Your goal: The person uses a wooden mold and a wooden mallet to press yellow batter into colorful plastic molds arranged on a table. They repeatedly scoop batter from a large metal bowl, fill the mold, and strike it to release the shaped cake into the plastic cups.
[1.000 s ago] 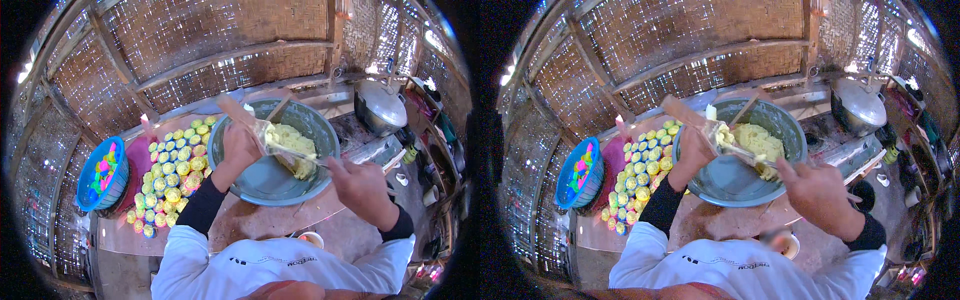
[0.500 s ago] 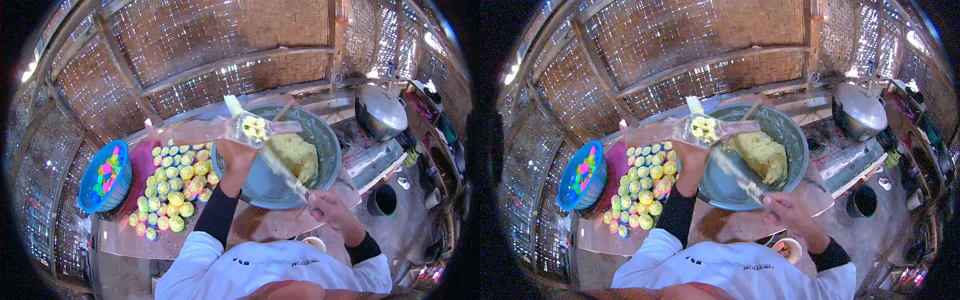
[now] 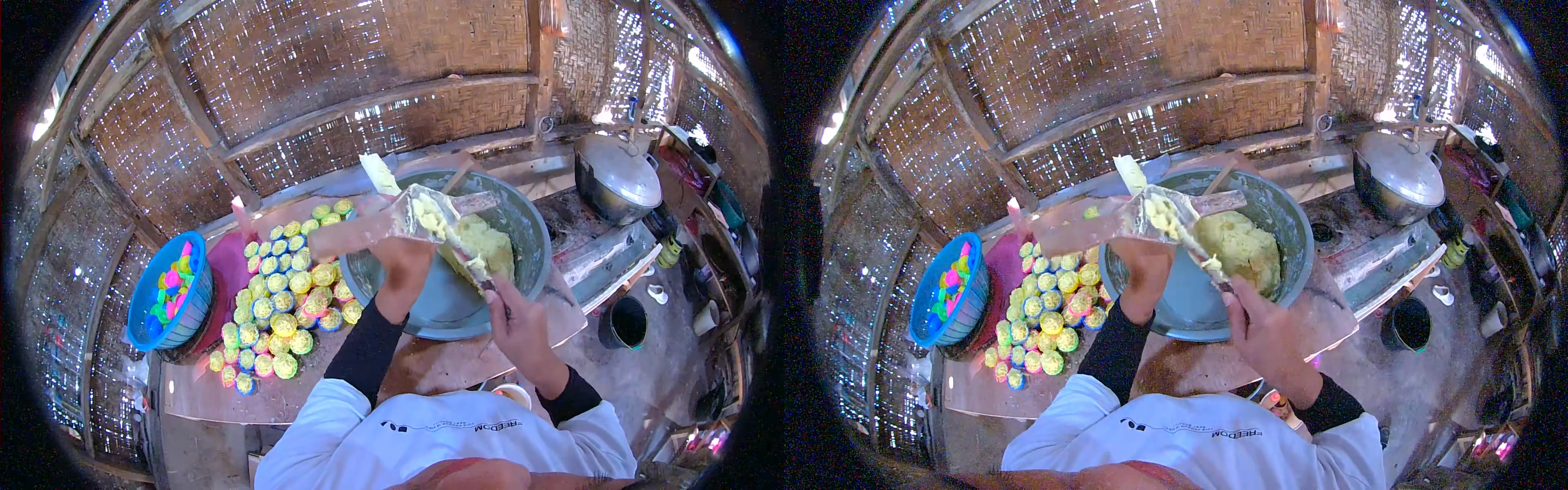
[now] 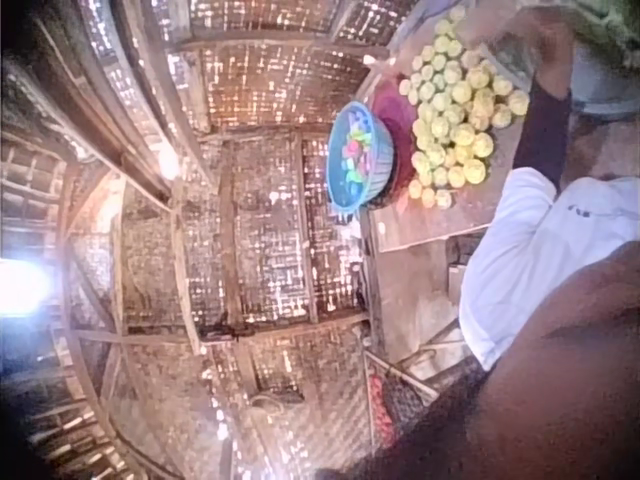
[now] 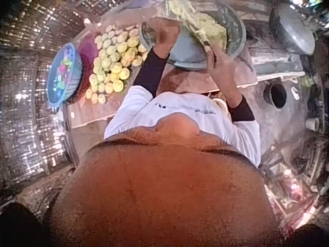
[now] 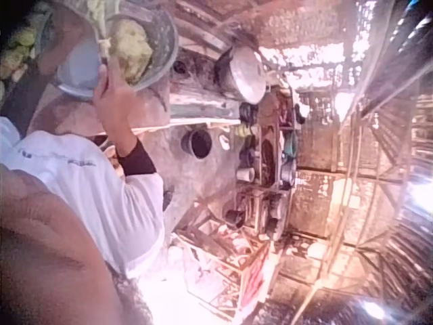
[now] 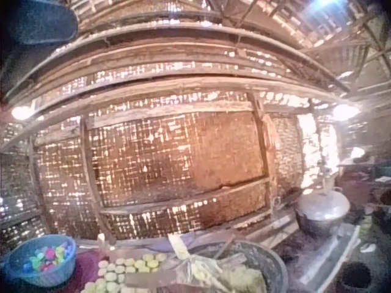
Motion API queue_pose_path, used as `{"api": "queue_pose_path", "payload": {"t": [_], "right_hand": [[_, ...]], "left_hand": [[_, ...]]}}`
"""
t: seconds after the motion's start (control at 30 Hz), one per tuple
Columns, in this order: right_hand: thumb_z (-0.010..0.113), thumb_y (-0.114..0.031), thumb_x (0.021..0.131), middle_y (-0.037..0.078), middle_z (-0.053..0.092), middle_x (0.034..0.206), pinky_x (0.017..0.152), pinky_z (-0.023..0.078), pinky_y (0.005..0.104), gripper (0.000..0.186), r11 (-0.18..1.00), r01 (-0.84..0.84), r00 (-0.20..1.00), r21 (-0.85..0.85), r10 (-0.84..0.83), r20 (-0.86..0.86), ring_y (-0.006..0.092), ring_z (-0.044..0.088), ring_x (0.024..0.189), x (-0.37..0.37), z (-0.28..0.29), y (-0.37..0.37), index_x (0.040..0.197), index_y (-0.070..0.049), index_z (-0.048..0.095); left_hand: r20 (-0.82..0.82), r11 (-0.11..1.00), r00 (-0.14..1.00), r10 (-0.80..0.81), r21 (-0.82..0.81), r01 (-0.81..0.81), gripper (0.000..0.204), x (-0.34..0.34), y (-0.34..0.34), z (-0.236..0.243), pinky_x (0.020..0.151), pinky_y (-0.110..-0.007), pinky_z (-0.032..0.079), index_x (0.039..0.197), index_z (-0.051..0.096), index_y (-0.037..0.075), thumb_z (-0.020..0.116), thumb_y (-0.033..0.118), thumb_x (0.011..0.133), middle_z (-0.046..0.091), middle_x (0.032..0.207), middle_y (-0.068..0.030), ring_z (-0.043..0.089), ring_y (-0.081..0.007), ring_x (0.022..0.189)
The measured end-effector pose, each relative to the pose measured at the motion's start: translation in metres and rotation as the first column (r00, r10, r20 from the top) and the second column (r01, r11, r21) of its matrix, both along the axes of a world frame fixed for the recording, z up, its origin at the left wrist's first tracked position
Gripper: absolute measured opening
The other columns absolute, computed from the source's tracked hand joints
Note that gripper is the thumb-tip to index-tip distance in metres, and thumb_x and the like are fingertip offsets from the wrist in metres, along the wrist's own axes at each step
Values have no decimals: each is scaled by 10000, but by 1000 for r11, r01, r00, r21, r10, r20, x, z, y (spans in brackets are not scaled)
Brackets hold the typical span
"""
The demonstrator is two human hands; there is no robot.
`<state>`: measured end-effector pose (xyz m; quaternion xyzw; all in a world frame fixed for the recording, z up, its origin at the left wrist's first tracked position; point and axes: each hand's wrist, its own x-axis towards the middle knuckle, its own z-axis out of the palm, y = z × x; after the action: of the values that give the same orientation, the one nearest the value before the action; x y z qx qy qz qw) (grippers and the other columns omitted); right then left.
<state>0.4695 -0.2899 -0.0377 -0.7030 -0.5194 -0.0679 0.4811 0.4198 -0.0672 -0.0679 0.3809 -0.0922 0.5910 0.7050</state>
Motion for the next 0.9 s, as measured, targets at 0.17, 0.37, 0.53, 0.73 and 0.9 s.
{"api": "queue_pose_path", "payload": {"t": [0.17, 0.37, 0.53, 0.73, 0.9], "right_hand": [[557, -160, 832, 176, 570, 610, 462, 451, 385, 190, 996, -88, 996, -3, 88, 22, 303, 593, 519, 11, -3, -12, 1000, -73, 582], [576, -148, 813, 175, 571, 612, 469, 454, 380, 181, 996, -9, 1000, -93, 8, -8, 327, 592, 534, 28, 4, -5, 976, -75, 603], [540, -260, 826, 182, 584, 636, 524, 472, 423, 237, 965, -30, 970, -261, 92, 227, 333, 603, 588, 47, 13, -27, 928, -57, 608], [559, -199, 735, 122, 630, 675, 567, 493, 385, 131, 683, 390, 764, -617, 134, 631, 257, 636, 648, 117, 18, 53, 726, -116, 659], [573, -251, 744, 73, 656, 742, 564, 482, 350, 165, 568, 476, 673, -671, 256, 694, 206, 647, 697, 136, -46, 118, 758, -121, 674]], "left_hand": [[-288, 699, 684, 670, 554, -452, 332, -26, -6, 21, 875, -347, 428, 1038, 518, 57, 607, 208, 756, 574, 1031, -79, 540, -199, 980], [-330, 912, 851, 409, 174, -371, 375, -17, -14, 34, 866, -363, 426, 1025, 516, 30, 615, 184, 698, 573, 992, -96, 541, -206, 948], [-260, 284, 121, 958, 799, -530, 365, -64, 24, 58, 876, -421, 388, 1023, 519, 51, 597, 305, 771, 563, 1016, -82, 540, -253, 936], [-188, 721, 701, 688, 281, -633, 438, -162, 7, 118, 753, -327, 460, 1118, 458, 37, 657, 178, 754, 546, 965, -84, 533, -172, 863], [-169, 851, 841, 514, 222, -476, 388, -188, -18, 119, 819, -369, 460, 1015, 511, 83, 638, 79, 648, 530, 952, -88, 501, -238, 957]]}}
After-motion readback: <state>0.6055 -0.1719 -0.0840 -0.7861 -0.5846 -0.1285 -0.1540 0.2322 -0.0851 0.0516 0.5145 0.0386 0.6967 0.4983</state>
